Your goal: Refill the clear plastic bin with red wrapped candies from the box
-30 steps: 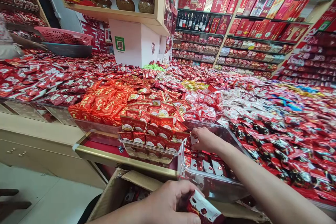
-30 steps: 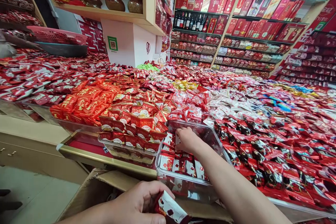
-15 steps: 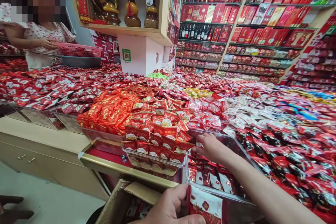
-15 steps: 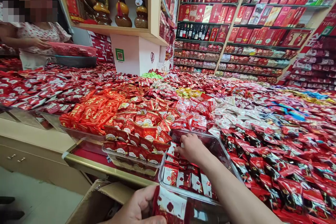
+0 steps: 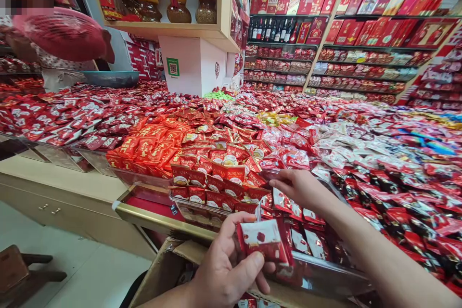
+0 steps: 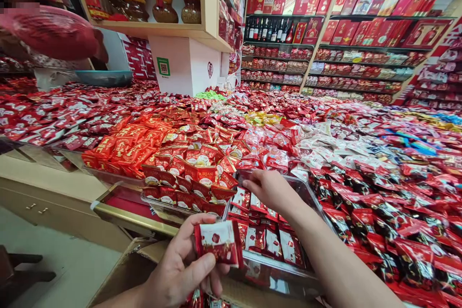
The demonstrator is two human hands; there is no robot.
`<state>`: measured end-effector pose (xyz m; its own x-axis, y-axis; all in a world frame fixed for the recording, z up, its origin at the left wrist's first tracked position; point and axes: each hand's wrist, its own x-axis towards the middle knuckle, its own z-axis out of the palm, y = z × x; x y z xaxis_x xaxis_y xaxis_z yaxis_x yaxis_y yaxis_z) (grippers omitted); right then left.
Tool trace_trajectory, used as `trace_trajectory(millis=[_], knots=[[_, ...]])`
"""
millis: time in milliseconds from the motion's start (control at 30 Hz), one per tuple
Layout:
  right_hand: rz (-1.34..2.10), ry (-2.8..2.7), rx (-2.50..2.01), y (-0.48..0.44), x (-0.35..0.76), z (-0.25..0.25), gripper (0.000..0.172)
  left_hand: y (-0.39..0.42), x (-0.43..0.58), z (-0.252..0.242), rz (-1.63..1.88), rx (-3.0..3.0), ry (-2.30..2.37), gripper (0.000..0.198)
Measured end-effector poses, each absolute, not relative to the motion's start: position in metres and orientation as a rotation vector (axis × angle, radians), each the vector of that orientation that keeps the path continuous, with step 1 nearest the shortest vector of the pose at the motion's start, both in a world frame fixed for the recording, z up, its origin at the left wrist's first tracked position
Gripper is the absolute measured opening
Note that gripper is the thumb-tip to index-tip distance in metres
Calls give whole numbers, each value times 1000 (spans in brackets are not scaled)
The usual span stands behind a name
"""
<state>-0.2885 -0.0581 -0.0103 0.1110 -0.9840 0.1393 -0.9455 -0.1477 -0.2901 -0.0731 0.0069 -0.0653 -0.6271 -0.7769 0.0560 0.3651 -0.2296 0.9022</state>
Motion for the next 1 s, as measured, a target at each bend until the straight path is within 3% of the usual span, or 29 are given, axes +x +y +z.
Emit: trace_trajectory(millis=[133, 367, 467, 700, 1000], knots=[[-732, 1506, -1887, -47, -285, 4, 48, 3, -74, -65, -1897, 630, -1270, 47], [-376, 940, -1524, -33, -274, 7, 30, 2, -72, -66, -1897, 637, -1300, 49], [-368, 952, -1511, -35, -273, 2, 24, 4, -71, -66, -1859, 636, -1330, 54], [-937, 1093, -1359, -41, -292, 11, 16, 6, -70, -69, -1672, 628, -1563, 43], [-592, 1783, -1565, -64, -297, -22, 8, 4, -72, -71, -1632, 656, -1655, 36]])
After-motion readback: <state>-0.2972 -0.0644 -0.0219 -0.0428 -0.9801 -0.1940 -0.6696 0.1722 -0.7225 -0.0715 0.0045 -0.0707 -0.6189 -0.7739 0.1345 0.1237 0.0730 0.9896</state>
